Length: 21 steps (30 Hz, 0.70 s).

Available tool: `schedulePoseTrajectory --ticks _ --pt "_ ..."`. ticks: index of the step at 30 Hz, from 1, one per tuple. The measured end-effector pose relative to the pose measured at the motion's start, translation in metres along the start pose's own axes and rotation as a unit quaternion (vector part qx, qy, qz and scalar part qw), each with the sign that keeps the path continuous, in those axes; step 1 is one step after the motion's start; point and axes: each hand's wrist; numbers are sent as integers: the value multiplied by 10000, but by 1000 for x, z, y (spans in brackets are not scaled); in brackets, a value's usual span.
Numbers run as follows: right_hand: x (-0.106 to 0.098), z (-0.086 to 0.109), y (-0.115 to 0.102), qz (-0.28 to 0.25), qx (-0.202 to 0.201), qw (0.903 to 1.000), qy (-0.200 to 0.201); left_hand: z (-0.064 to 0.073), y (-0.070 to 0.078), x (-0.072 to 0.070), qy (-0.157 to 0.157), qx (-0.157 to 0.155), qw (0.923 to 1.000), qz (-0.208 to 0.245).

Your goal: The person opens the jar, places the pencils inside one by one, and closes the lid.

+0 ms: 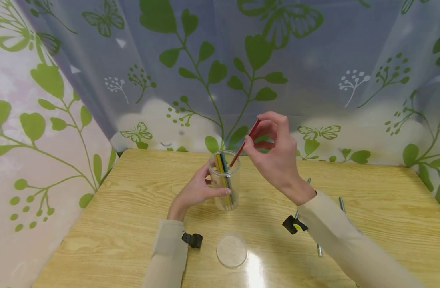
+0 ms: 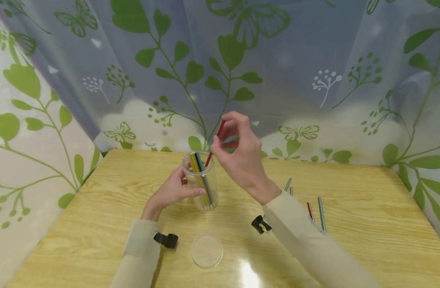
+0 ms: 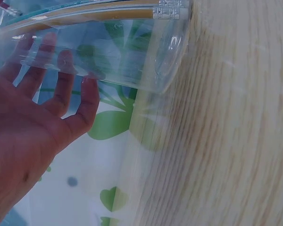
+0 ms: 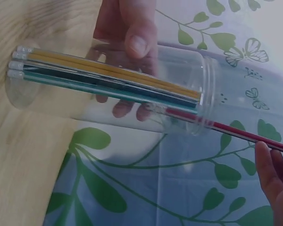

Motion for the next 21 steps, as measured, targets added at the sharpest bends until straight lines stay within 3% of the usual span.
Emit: schedulePoseTrajectory --ticks 6,16,21 --pt "5 5 5 113 418 9961 -769 0 0 0 1 131 9999 -59" --pt "12 10 14 735 420 9812 -1736 0 1 0 13 165 9999 -21" --pt "15 11 17 819 639 9711 -2147 0 1 0 -29 191 9998 94"
Point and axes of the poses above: each hand's wrist, its own z-axis away from the middle knuckle, its own x-axis out of the palm, y = z × x, and after that the axes turned 7 degrees about y, right-handed
